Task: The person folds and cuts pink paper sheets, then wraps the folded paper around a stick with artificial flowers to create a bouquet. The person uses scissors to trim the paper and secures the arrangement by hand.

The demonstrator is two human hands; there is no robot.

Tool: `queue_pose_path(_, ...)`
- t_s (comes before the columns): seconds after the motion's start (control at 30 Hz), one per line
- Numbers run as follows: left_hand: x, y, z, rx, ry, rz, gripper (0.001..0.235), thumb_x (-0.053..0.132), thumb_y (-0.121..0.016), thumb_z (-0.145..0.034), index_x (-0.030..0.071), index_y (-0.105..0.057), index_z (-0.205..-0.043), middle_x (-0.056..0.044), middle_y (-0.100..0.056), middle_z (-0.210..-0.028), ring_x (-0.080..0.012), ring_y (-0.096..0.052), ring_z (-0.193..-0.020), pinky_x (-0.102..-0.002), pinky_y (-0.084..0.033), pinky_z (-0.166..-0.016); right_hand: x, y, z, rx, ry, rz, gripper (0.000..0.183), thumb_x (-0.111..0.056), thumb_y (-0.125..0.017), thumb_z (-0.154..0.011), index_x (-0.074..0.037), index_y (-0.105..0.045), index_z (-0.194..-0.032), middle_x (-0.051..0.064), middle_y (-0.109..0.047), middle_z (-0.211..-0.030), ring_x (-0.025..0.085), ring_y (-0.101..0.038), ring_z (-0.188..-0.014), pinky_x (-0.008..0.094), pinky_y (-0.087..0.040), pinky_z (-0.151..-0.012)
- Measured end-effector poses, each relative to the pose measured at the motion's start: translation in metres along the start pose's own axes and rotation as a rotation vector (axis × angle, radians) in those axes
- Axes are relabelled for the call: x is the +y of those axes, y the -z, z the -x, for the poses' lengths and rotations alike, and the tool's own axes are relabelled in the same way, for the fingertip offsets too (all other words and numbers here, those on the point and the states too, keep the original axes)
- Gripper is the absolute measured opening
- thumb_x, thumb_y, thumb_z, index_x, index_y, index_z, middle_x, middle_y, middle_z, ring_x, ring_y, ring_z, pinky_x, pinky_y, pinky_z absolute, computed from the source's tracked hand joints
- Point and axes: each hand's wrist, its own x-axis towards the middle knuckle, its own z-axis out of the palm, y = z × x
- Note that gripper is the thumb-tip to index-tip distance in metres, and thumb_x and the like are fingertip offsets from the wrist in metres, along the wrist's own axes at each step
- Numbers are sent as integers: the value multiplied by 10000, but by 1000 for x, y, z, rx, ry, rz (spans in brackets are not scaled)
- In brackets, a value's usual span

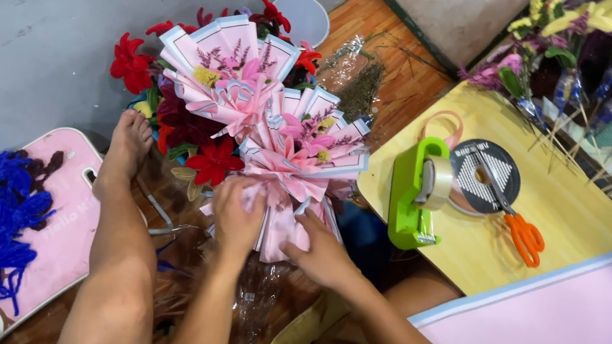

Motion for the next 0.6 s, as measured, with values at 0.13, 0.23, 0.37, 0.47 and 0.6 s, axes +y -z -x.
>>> queue_pose_path(0.13,84,3,53,2,-423,424,96,118,-770,-806,170,-741,-882,26,-718,-958,-223,-713,-973,-332,-534,-881,82,15,75,288,306,-268,450,-247,-782,-896,-30,-713,-1284,217,-768,-1135,361,-737,-1067,482,-604,-885)
queue_pose_path(0.23,171,29,91,-405,-724,521,41,153,-731,-909,112,-734,-911,-48,-713,-956,-247,-676,-900,-391,-511,-865,131,50,175,377,-73,-236,423,-260,-717,-872,-186,-723,-1288,6,-818,-1179,130,-772,-1023,278,-606,-874)
queue_pose_path(0.37,218,-14,163,-717,-1103,631,148,247,-685,-989,113,-685,-1052,-50,-678,-1011,-275,-674,-872,-419,-503,-751,217,48,290,726,-370,-165,411,-190,-718,-874,-109,-731,-1276,60,-766,-1196,172,-715,-972,314,-575,-824)
queue_pose_path(0.47,246,-43,216,-834,-1288,606,117,273,-673,-957,161,-685,-988,-19,-682,-1021,-285,-672,-894,-433,-511,-746,243,34,352,853,-625,51,536,-391,-699,-855,-135,-715,-1326,150,-650,-1260,276,-702,-953,398,-509,-957)
queue_pose_path(0.6,272,-74,261,-1082,-1486,244,393,367,-774,-800,153,-693,-1119,-58,-668,-1157,-305,-615,-1097,-469,-487,-901,273,1,385,1052,-941,4,707,-574,-691,-773,-180,-665,-1359,53,-634,-1336,247,-651,-1181,415,-443,-1048)
